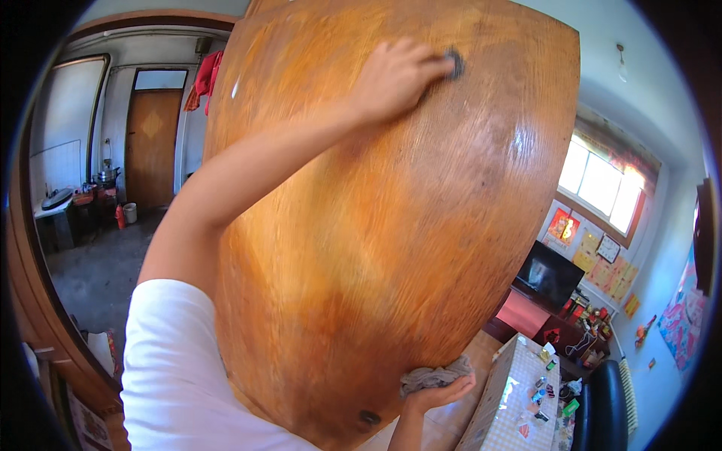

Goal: The person scrubs a large wooden table surface with a steel wool pad in the left hand and wipes with a gray cloth in the right hand. They repeatedly scrub and wipe different areas of the tabletop, occasionally switching hands or adjusting grip, while standing in a living room.

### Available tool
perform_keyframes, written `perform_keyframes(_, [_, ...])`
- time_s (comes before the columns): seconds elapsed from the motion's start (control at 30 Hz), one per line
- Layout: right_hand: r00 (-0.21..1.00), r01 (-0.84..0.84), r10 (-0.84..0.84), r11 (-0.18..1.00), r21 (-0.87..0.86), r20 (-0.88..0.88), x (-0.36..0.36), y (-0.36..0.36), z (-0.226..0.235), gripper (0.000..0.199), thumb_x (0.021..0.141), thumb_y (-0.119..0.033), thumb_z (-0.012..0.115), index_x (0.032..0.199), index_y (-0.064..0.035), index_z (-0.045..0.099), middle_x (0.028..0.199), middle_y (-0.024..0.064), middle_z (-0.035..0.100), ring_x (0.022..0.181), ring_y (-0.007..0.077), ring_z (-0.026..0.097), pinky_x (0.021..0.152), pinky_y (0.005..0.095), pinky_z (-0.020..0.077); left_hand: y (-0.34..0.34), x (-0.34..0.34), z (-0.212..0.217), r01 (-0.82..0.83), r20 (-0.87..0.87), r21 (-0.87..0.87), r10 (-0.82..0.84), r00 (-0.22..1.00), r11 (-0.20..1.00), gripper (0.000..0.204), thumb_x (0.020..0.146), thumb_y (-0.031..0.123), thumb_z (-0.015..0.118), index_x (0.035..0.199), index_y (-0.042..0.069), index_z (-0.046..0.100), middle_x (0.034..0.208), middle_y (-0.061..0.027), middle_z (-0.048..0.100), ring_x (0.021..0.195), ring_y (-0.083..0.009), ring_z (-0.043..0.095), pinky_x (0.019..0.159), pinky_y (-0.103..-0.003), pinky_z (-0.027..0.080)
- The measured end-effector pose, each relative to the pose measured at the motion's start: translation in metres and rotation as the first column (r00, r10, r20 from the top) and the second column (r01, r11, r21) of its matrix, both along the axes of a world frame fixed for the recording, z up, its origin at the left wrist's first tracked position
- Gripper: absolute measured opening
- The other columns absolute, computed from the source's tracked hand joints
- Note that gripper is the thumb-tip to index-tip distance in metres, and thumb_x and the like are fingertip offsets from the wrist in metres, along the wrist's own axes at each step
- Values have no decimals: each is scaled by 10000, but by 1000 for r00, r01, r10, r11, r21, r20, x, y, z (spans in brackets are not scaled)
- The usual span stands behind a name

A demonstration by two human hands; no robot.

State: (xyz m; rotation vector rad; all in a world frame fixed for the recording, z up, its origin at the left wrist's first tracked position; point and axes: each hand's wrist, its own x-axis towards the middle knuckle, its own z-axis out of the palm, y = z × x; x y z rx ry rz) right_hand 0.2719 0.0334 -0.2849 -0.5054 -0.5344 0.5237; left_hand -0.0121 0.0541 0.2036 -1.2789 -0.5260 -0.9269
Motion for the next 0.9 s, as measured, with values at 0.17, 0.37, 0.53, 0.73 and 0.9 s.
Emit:
perform_keyframes(0.17, [996, -76, 74, 997, 35, 51, -7, -1, 10, 407, 1196, -364, 445, 1357, -7, 556, 1289, 116, 582, 1214, 253, 565, 1084, 413, 470, -15, 11, 66, -43, 300, 158, -7, 954, 987, 325, 1014, 170, 621, 1279, 214, 805, 1325, -35, 746, 1244, -295, 670, 957, -514, 511])
perform_keyframes(0.37, [996, 27, -21, 998, -61, 88, 1, -9, 7, 403, 1193, -367, 455, 1344, -9, 563, 1272, 111, 597, 1195, 244, 581, 1069, 409, 479, -7, 23, -48, 13, -30, -115, -16, 999, 993, 443, 1002, 95, 655, 1413, 222, 762, 1339, 5, 727, 1263, -270, 640, 1022, -486, 481])
perform_keyframes(0.53, [995, -93, 93, 996, 0, 37, -4, 1, -1, 458, 1195, -376, 466, 1420, 15, 549, 1355, 127, 587, 1260, 255, 572, 1125, 414, 461, -4, 10, 45, -87, 165, 46, 79, 983, 995, 371, 1024, 100, 606, 1332, 202, 788, 1395, -25, 710, 1292, -284, 634, 1034, -510, 472])
perform_keyframes(0.73, [997, 7, -2, 998, -69, 71, -1, 0, -2, 452, 1197, -389, 469, 1417, -3, 546, 1375, 125, 583, 1282, 252, 566, 1139, 415, 459, 23, 78, 26, 3, 140, 107, -18, 990, 994, 374, 1001, 156, 620, 1354, 170, 743, 1390, -56, 706, 1338, -296, 615, 1029, -556, 474])
perform_keyframes(0.9, [998, -55, 53, 998, 43, 41, -2, -11, 7, 439, 1193, -382, 441, 1413, -16, 542, 1365, 140, 594, 1268, 274, 583, 1115, 431, 479, 24, 43, 68, -41, 111, 157, 24, 993, 987, 353, 1024, 198, 625, 1354, 183, 747, 1398, -4, 712, 1340, -282, 621, 1013, -550, 484])
